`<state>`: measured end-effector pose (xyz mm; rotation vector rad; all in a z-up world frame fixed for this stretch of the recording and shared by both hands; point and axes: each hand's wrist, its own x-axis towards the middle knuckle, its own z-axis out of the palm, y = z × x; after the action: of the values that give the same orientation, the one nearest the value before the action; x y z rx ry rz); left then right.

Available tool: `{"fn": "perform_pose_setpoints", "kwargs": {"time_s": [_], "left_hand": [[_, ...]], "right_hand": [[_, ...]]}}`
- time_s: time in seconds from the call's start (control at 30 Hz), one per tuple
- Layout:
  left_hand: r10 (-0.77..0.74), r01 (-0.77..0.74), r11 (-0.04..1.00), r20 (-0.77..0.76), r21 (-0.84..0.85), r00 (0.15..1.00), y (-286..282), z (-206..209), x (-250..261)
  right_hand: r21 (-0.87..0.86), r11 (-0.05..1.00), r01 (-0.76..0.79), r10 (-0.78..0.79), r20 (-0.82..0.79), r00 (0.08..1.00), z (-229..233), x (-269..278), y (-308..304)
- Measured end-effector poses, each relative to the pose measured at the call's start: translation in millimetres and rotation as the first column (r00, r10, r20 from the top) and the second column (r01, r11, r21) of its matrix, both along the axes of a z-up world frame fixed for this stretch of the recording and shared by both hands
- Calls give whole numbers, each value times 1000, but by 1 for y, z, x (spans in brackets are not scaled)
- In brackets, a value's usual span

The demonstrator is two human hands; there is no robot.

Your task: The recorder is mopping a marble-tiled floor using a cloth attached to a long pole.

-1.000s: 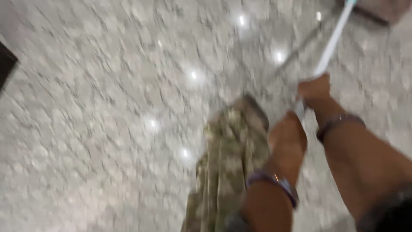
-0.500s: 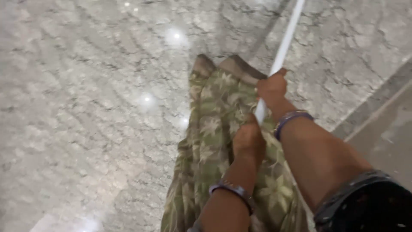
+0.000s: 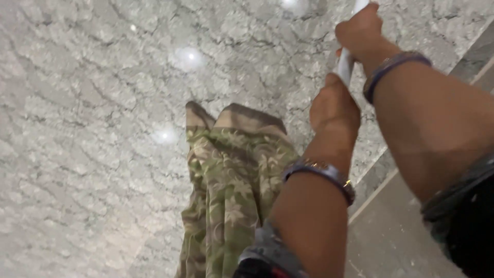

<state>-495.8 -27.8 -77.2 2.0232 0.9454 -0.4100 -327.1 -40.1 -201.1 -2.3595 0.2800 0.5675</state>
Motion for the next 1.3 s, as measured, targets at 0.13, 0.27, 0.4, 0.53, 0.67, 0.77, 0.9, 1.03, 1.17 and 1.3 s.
{"fn": "perform_pose_setpoints", "kwargs": {"time_s": [0.13,0.27,0.4,0.53,0.67,0.77,0.9,1.03,1.17,1.3], "left_hand": [[-28,28,999,33,-15,999,-19,11,29],[-55,53,998,-27,-45,998,-27,15,2],[-95,91,995,-108,-42,990,-29,14,-55],[-172,171,985,-151,-16,973,-22,14,-130],[-199,201,979,-256,-18,946,-5,35,-214],[-249,263,965,-355,-8,901,8,54,-282],[-321,353,936,-416,0,851,13,47,-346],[-355,384,923,-397,-8,846,-3,43,-356],[-361,386,922,-325,13,874,-22,24,-324],[-344,347,937,-241,-29,908,-38,18,-255]], "right_hand": [[4,1000,14,-14,12,1000,-13,18,-26],[13,1000,7,-7,-6,1000,-2,2,-37],[24,999,46,-45,-42,998,9,-61,-39],[22,997,79,-78,-58,995,26,-142,-32],[36,989,145,-136,-189,972,25,-237,-20],[6,992,124,-121,-156,980,6,-313,-14],[-18,978,210,-209,-216,954,23,-380,-11],[-77,981,180,-193,-221,956,15,-390,-29],[-38,977,212,-214,-241,947,6,-351,-48],[91,944,318,-290,-236,927,35,-287,-71]]}}
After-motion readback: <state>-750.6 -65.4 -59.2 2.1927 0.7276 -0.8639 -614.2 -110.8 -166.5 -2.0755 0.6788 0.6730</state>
